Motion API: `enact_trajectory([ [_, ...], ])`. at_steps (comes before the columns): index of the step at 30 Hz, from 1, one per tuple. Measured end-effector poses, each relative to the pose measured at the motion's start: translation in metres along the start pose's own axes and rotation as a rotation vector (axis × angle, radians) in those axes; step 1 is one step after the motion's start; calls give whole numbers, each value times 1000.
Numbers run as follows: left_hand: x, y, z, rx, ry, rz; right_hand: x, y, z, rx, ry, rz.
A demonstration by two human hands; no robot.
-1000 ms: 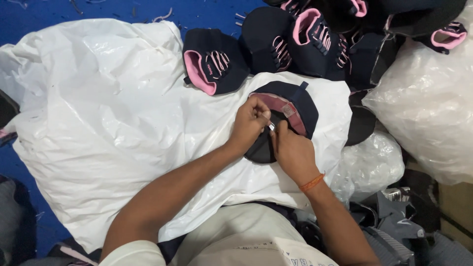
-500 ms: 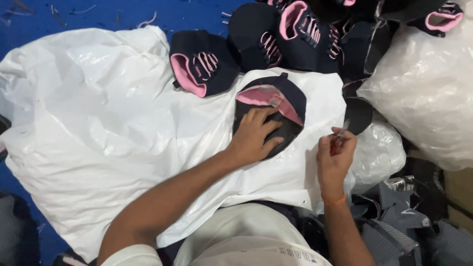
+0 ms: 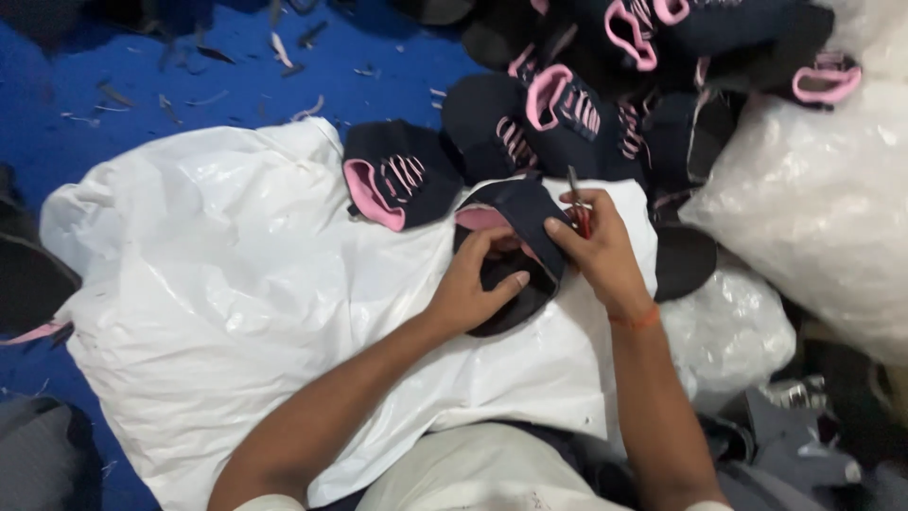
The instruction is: The person sits on the floor and repeatedly picks up black shoes with pink interiors from a pile. They use a pair of scissors to trim loose threads and excess fabric from the shoe openings and edges, then place the shoes back down.
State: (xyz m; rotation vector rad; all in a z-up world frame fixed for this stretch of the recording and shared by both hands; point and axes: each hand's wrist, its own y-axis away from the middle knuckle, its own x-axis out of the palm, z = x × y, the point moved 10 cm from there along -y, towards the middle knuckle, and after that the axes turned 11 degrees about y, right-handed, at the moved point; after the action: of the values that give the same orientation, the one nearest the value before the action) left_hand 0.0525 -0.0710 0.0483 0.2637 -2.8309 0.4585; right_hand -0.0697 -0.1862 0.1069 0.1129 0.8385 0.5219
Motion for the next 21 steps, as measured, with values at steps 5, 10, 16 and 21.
enact_trajectory([
  [5,-28,-9,-73,67,45,-219,8,18,58,-273,-208,-25],
  [10,-82,-5,-85,182,-135,-443,35,15,113,-509,-157,-11],
  [16,-125,-14,-90,219,-109,-451,68,-19,134,-562,-273,108],
  [21,-138,-21,-38,24,309,-413,91,-45,126,-505,-408,164],
])
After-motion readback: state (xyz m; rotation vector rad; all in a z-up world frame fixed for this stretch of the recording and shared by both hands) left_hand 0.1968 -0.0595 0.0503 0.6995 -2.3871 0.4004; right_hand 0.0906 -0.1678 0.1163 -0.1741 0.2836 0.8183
